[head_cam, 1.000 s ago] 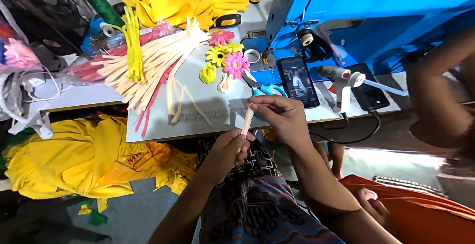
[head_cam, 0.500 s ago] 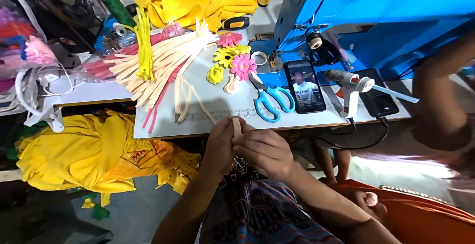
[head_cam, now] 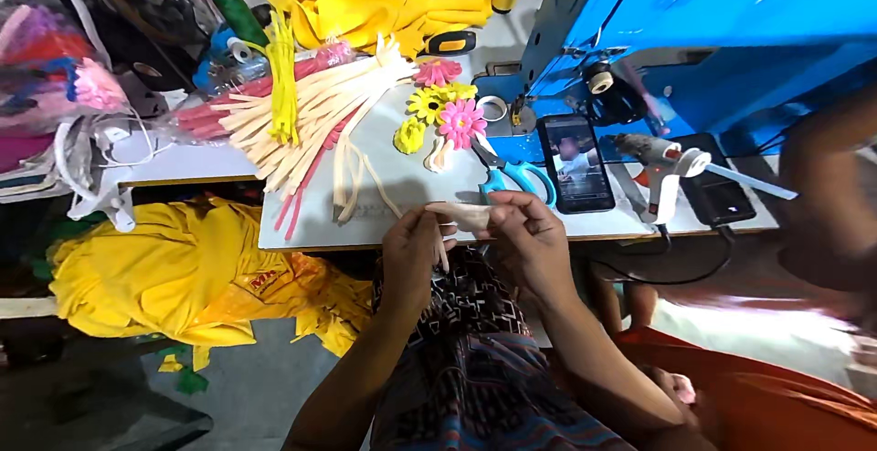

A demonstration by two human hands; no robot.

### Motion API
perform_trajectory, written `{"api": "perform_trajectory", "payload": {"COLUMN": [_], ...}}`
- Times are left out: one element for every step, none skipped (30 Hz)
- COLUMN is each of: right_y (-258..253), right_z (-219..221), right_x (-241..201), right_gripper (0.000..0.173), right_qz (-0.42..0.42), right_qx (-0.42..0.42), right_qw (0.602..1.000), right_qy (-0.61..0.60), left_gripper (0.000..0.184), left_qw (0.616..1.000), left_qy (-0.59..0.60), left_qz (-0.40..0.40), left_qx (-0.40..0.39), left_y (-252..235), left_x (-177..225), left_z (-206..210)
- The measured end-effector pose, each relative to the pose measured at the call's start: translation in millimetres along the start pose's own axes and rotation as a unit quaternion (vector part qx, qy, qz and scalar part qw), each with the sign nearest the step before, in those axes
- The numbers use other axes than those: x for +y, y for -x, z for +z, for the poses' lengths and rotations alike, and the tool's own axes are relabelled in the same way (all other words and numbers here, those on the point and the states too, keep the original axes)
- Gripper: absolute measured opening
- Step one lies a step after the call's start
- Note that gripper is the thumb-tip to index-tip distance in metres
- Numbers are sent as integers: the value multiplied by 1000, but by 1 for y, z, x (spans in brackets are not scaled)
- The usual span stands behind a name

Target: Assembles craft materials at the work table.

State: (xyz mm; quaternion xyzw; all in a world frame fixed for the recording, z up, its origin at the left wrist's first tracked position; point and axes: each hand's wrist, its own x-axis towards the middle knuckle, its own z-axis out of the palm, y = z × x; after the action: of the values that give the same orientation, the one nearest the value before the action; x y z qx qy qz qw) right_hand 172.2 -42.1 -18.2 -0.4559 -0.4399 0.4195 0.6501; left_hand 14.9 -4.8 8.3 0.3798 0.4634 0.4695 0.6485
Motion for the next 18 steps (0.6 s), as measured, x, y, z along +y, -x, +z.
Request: {"api": "perform_trajectory", "payload": {"right_y": [-3,-5,-6,-6,-6,-7,-7,-7,-7,-8,-8,-9,-10,-11,-12,-13,-13,-14], "right_z": [-2,-4,-6,-8,-10,-12,-14,-15,-15,-16,-17,-18,-18,-17,-16,-14,-13,-13], "right_x": [-2,-3,-4,-6,-7,-10,-13,-15,-18,-21,-23,-25,-26,-28,-29,-28,-26,-24], "right_gripper": [21,20,19,18,17,16,15,14,14,15,16,17,18,18,19,20,22,24], "right_qz": [-6,-12,-20,-29,-39,-44,-47,-52,-57,-62,-66,-69,-68,-64,-61,-65,-81,-107], "right_qx": [7,16,23,28,27,23,15,7,-3,-14,-30,-51,-73,-93,-105,-110,-113,-115], "right_qw": [1000,1000,999,999,997,995,993,991,988,985,982,978,975,971,967,962,953,941], "right_qy": [-7,-3,11,34,60,84,104,121,140,159,176,191,200,209,222,242,270,300], "left_gripper": [23,24,24,23,23,22,21,20,19,19,18,18,18,18,18,18,18,19], "left_qw": [1000,1000,999,999,998,998,997,996,995,994,993,993,992,990,988,985,982,981], "left_qy": [8,17,25,30,34,38,45,50,53,56,57,59,62,66,72,79,85,89], "left_qz": [-10,-18,-27,-36,-43,-50,-59,-71,-82,-92,-99,-104,-110,-121,-136,-152,-165,-172], "left_qx": [-2,-3,-6,-7,-7,-7,-5,-3,-2,-2,-3,-4,-6,-7,-8,-9,-11,-9], "left_y": [0,-1,-1,-1,-1,-1,-1,-1,-1,-1,-1,-2,-2,-2,-2,-2,-3,-3], "left_x": [0,1,1,2,3,4,5,7,8,9,9,9,9,10,11,11,12,12], "left_z": [0,-1,-1,-1,0,0,0,1,2,3,3,2,2,2,3,3,2,2]}}
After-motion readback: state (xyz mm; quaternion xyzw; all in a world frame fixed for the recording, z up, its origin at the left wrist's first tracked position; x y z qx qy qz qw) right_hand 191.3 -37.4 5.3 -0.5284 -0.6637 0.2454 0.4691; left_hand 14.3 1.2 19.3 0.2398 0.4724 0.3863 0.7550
